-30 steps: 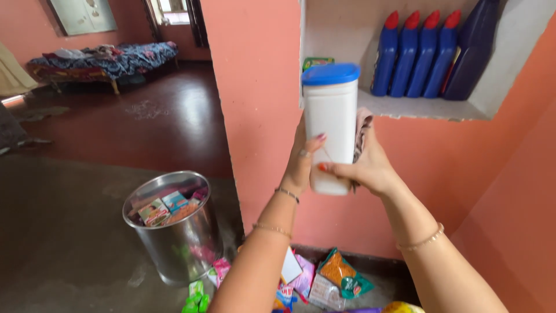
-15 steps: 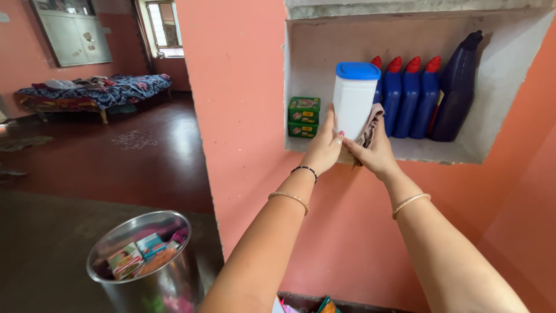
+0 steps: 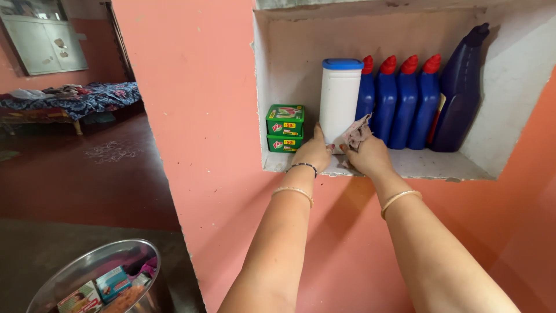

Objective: Wiping down cleaning product bottles and organizing them into a wall niche.

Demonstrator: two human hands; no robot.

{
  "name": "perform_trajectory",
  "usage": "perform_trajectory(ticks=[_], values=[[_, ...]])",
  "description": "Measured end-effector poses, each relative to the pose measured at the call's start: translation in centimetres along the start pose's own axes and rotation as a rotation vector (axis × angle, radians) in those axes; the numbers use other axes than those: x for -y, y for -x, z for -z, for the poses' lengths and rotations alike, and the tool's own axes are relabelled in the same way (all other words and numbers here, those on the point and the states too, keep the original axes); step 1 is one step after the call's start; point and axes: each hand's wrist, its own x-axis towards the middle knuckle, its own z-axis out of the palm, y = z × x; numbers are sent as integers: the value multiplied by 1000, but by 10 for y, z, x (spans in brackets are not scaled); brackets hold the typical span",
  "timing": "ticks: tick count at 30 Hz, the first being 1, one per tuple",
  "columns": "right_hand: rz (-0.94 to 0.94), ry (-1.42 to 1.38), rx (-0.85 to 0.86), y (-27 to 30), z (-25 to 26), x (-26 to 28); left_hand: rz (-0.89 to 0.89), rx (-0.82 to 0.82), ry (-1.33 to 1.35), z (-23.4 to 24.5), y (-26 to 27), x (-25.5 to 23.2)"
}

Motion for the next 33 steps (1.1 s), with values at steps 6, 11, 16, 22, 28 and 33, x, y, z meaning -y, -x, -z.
perform_trajectory(ticks=[6, 11, 16, 22, 28, 33], values=[[-123, 84, 13, 5, 8, 27, -8, 15, -83, -10, -28, 12], [-36, 125, -86, 16, 8, 35, -11, 23, -71, -20, -37, 18], [-48, 125, -92, 25, 19, 49, 14, 53, -72, -8, -28, 8], [-98, 147, -67, 18, 11, 35, 22, 109, -42, -4, -26, 8], [-154, 133, -48, 23, 16, 43, 21, 126, -58, -1, -24, 5], [-146, 117, -49, 25, 17, 45, 37, 129, -61, 0, -20, 2]])
